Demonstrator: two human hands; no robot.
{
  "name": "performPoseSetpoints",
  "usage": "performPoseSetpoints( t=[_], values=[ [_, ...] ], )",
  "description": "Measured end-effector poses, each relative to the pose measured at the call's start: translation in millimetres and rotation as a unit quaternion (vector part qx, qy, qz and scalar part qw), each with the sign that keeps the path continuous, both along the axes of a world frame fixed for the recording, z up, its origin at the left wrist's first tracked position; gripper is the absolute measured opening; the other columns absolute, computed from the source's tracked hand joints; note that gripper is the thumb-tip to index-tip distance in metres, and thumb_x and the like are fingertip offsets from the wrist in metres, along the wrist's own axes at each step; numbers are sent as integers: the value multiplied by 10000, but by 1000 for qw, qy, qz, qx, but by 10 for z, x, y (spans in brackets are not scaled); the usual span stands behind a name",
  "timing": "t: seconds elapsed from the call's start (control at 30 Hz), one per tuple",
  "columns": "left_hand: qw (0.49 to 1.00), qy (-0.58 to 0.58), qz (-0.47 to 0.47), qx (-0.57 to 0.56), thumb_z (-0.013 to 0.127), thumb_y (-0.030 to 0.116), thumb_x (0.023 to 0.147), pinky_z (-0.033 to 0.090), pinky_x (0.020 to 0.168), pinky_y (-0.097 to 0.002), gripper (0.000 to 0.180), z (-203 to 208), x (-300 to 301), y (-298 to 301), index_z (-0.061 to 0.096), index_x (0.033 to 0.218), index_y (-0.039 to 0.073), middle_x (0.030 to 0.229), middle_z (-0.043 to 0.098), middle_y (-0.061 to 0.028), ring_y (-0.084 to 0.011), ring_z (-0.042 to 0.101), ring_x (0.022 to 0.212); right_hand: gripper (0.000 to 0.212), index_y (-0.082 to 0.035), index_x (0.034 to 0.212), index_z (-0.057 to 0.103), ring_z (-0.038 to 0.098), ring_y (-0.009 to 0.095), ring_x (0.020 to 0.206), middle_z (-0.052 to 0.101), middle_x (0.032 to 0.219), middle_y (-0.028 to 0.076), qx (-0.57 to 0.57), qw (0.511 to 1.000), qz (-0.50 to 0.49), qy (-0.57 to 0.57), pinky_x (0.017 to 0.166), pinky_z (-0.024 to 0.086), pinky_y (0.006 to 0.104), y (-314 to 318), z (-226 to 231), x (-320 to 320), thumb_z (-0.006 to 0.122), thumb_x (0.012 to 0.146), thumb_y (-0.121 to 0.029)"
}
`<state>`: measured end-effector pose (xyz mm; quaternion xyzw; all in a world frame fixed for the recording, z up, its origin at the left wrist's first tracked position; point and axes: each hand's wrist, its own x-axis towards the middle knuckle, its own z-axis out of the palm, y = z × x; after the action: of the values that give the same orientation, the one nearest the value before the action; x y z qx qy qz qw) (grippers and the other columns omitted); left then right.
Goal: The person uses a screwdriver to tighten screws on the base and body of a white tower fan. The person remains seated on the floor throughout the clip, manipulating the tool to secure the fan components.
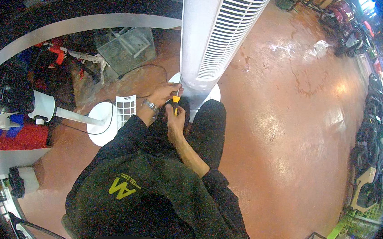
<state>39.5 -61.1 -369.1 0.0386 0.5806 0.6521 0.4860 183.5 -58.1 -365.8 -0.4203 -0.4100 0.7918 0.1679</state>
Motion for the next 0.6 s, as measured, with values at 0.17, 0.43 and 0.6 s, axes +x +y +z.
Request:
performPoseSetpoints(
  t=[0.17,0.43,0.6],
  values=[
    [993,-103,-13,58,599,166,932,550,793,-307,262,48,-32,-31,621,1072,-54,1015,672,-133,-203,650,914,362,-24,1199,446,622,169,762,579,876,52,43,999,-11,24,635,506,287,-9,-127,6,528,971,-293],
    [1000,-4,-8,-21,569,155,948,532,837,-312,251,47,-3,-4,615,1090,-48,1021,670,-130,-206,646,926,352,28,1159,459,622,165,765,602,920,88,49,999,4,-21,642,508,287,-29,42,23,554,954,-241],
    [995,-83,-37,52,570,132,944,529,843,-313,243,116,-38,-53,607,1100,-50,1040,663,-130,-208,643,940,335,35,1112,488,625,173,772,603,929,92,-64,996,-30,60,646,508,297,18,-33,34,543,958,-257]
  ],
)
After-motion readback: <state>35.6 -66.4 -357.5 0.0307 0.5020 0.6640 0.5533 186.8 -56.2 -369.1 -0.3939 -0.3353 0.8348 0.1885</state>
